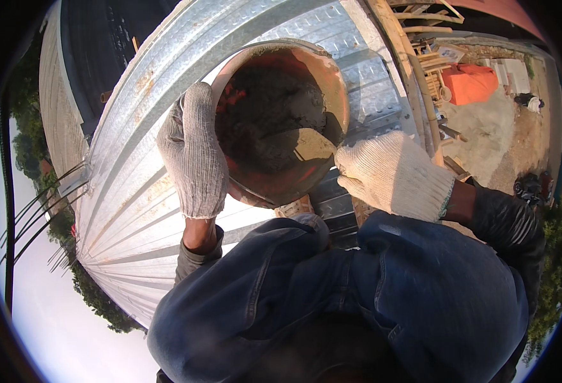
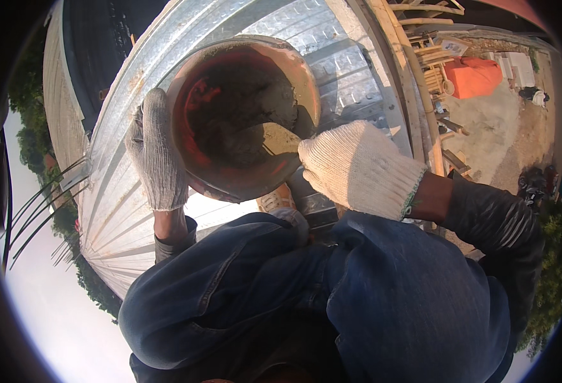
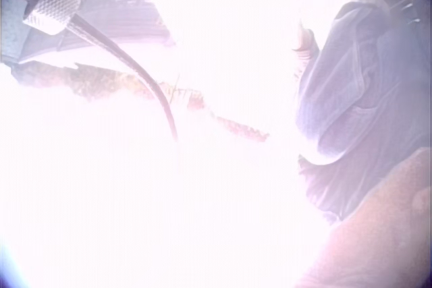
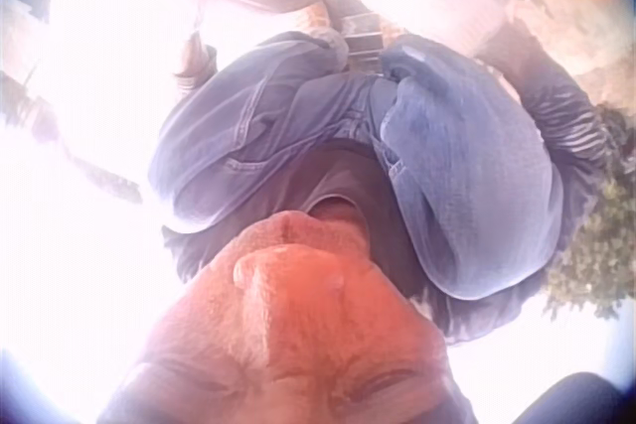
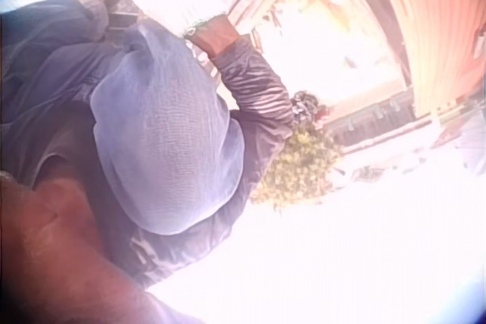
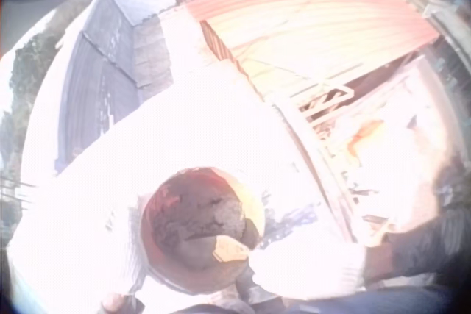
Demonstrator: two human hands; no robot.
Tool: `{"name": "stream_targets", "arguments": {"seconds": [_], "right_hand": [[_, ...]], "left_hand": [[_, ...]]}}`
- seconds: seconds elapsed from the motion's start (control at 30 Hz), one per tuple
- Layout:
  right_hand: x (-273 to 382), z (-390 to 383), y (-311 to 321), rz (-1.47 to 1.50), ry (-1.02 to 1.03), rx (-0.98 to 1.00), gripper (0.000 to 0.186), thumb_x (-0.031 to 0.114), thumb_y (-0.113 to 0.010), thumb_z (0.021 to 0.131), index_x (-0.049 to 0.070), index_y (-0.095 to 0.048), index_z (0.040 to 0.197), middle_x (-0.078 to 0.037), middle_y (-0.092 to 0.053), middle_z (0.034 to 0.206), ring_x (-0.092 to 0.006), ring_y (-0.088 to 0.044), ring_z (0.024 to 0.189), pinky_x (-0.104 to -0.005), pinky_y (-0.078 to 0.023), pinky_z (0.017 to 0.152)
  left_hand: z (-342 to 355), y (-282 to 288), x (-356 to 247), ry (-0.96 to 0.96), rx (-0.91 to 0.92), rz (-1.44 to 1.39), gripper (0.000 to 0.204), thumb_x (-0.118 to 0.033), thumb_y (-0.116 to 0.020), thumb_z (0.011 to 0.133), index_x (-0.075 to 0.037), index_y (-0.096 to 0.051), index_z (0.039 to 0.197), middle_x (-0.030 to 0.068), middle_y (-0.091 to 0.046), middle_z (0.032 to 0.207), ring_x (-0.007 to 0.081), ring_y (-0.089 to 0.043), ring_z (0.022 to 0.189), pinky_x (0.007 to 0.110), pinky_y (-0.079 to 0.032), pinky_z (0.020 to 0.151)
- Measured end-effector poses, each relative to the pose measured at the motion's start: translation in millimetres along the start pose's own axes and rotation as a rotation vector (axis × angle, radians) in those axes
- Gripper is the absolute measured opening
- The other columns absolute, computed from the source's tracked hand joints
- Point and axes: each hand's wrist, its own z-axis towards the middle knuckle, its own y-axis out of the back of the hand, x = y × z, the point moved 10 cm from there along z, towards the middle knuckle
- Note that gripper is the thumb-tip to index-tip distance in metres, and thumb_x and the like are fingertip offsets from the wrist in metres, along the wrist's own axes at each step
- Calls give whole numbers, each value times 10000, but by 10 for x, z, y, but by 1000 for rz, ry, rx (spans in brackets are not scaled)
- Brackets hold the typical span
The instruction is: The person scoops cement from a red bucket with a trowel and applies it to the seams of a corrugated metal roof. The person repeatedly scoops and spreads the cement along the roof ridges.
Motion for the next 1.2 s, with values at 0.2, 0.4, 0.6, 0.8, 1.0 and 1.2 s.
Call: {"name": "stream_targets", "arguments": {"seconds": [0.2, 0.4, 0.6, 0.8, 1.0, 1.2], "right_hand": [[-83, -11, -25, 251, -49, 141, 354, 338, -771, 1005, 62, -733, 1223, -152, -781, 995, -387, -762, 871, -456, -617, 774], [-373, -576, -17, 272, -46, -177, 418, 421, -781, 988, 29, -777, 1134, -160, -767, 934, -356, -756, 944, -457, -564, 951], [-700, -914, 272, 407, -636, 40, 403, 399, -787, 979, 42, -777, 1166, -174, -781, 971, -355, -765, 928, -454, -573, 867], [-1200, -1680, 575, 208, -900, -347, 401, 383, -782, 983, 7, -744, 1118, -211, -747, 949, -396, -718, 851, -441, -564, 792], [-1465, -1621, 246, 5, -930, -299, 352, 358, -739, 1015, 16, -681, 1071, -224, -725, 927, -442, -725, 890, -513, -567, 786], [-1215, -1295, 47, -82, -860, -336, 244, 279, -709, 1031, 56, -638, 1103, -218, -708, 953, -442, -728, 892, -518, -581, 771]], "left_hand": [[35, 94, -49, -70, -53, -57, 368, -302, -680, 1148, 27, -774, 1286, 52, -764, 1091, 105, -662, 990, 297, -546, 891], [167, 110, 4, -85, -79, -45, 362, -301, -694, 1141, 14, -778, 1299, 47, -784, 1097, 91, -691, 976, 281, -569, 886], [273, 358, 387, 35, -59, -223, 380, -327, -671, 1153, 7, -763, 1310, 42, -786, 1121, 89, -714, 957, 272, -588, 838], [299, 388, 283, 59, -120, -279, 370, -342, -652, 1161, -15, -759, 1297, 40, -794, 1120, 95, -731, 962, 282, -602, 835], [378, 306, 372, 82, -27, -261, 486, -367, -626, 1166, 14, -687, 1463, 101, -763, 1342, 179, -732, 1167, 353, -593, 1011], [361, 313, 344, 110, -6, -222, 500, -364, -624, 1167, 19, -664, 1486, 111, -746, 1382, 192, -721, 1206, 366, -579, 1056]]}}
